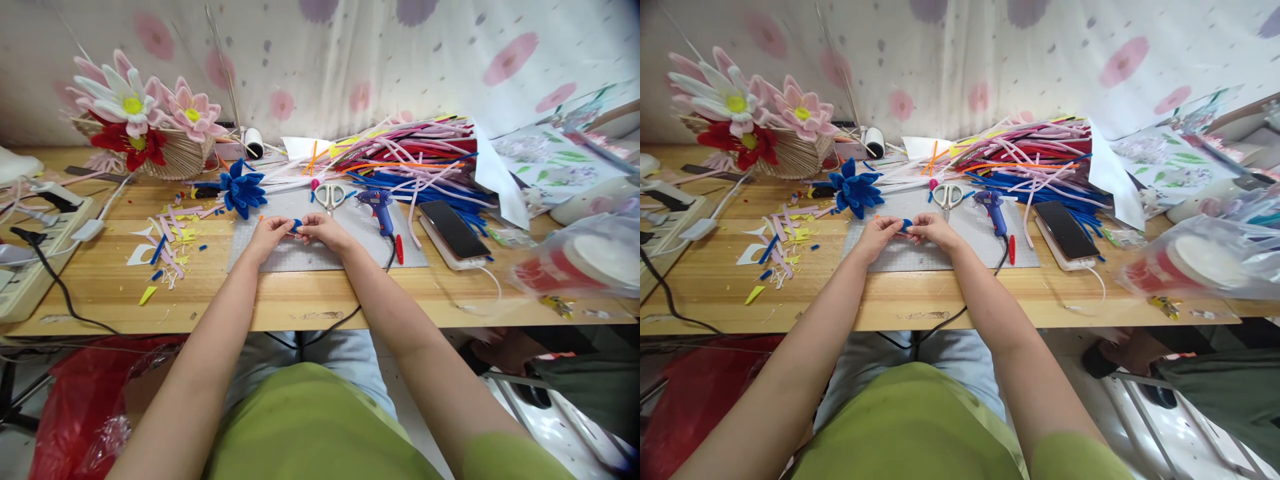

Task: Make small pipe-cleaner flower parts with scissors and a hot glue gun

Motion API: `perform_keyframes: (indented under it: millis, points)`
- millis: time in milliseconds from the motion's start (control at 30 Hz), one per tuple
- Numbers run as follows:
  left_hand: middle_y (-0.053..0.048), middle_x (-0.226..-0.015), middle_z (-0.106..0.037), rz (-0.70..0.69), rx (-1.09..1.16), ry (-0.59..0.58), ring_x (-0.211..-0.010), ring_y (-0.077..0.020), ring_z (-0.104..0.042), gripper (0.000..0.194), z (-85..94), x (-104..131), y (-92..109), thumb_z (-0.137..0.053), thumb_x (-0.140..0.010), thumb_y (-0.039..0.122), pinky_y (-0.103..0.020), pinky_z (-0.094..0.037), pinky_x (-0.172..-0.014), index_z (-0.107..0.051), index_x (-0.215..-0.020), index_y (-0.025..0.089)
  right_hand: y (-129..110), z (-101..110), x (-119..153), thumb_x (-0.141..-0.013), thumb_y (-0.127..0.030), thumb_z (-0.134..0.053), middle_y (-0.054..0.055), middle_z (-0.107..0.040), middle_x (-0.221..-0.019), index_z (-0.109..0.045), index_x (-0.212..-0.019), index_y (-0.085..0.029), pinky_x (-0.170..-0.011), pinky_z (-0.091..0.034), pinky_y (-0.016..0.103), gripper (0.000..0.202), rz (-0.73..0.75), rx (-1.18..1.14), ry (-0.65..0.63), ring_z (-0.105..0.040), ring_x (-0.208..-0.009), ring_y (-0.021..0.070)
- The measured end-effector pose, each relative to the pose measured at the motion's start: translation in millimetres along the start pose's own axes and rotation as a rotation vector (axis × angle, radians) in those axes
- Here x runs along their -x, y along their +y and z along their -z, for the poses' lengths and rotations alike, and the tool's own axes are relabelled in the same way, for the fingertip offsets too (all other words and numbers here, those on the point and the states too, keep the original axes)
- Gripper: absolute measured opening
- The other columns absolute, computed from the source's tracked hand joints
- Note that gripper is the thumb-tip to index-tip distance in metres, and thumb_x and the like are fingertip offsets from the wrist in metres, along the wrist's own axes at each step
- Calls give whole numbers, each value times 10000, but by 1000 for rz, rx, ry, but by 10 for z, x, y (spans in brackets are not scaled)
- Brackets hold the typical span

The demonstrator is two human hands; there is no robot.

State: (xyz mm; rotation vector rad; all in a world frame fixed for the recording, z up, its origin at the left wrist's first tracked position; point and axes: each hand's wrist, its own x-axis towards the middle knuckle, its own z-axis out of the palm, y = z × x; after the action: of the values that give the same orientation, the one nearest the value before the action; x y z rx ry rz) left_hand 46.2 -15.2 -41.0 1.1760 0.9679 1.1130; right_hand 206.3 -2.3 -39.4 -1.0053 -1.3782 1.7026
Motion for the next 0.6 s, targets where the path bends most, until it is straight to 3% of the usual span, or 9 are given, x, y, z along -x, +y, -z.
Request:
perform_keyframes:
  millis: [200,467,600]
  points:
    - [22,-583,-585,32,-150,89,-528,-95,-558,280,-29,-73,-118,-739,-586,347,-249,-497,-567,-567,-642,133,29,-22,-18,-673,-124,-685,-32,-602,-494,-509,-639,-138,-455,-466,164,180,-39,103,41,-546,-439,60]
    - [12,-637,-556,-158,-611,172,-610,-111,-548,100,-12,-69,-168,-608,-712,212,-246,-463,-623,-538,-657,166,-4,-98,-8,-699,-50,-641,-45,-571,-444,-495,-605,-139,-430,-454,159,195,-72,135,101,-527,-398,59]
    - [4,-656,-587,-36,-410,203,-600,-114,-564,87,-69,-59,-114,-589,-745,233,-250,-476,-605,-573,-713,154,-30,-125,-17,-735,-55,-605,-25,-593,-467,-485,-578,-140,-424,-462,176,214,-98,80,188,-535,-401,69]
